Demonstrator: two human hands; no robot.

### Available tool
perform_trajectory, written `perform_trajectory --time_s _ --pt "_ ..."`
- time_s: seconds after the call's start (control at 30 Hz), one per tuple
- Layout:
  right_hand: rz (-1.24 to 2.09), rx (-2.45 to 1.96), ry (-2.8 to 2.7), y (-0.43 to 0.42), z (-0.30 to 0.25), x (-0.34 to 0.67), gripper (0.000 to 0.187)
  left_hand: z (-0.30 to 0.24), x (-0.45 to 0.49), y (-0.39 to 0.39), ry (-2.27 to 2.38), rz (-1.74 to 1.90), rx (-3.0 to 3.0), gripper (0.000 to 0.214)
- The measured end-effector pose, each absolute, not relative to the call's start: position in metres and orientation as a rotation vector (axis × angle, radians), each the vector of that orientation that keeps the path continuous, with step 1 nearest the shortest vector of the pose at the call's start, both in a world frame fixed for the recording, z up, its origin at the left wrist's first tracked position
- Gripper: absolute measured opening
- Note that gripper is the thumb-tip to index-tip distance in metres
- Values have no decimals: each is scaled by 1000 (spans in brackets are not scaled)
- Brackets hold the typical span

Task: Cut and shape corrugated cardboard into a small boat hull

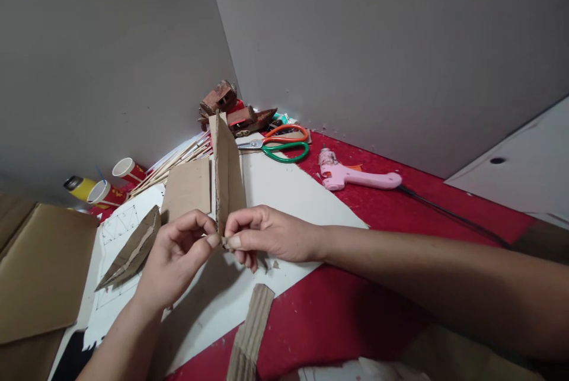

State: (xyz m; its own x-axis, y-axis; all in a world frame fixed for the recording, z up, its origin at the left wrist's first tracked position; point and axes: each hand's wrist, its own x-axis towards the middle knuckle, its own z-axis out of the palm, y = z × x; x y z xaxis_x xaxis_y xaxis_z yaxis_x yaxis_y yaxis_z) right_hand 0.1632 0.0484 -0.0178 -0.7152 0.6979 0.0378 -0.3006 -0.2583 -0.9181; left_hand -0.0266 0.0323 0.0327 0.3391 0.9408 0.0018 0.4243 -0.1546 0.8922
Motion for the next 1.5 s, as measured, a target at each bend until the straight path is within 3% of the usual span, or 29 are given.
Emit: perform_trajectory --time_s 0.47,0.7,0.83,1.07,1.5 --pt "1658 -600 -1628 45 -7 173 18 27 -15 21 1178 790 2023 16" --pt "1181 -625 -1851 37 2 176 19 25 -9 16 1169 800 2159 14" --pt "1376 -677 -1720 36 3 173 18 24 -7 13 1166 887 2321 10" --pt "1796 -655 -1380 39 -10 166 10 17 -10 11 1177 1067 2668 25" --pt "1891 -567 -1312 47 -16 163 12 16 -8 8 1377 1131 2695 19"
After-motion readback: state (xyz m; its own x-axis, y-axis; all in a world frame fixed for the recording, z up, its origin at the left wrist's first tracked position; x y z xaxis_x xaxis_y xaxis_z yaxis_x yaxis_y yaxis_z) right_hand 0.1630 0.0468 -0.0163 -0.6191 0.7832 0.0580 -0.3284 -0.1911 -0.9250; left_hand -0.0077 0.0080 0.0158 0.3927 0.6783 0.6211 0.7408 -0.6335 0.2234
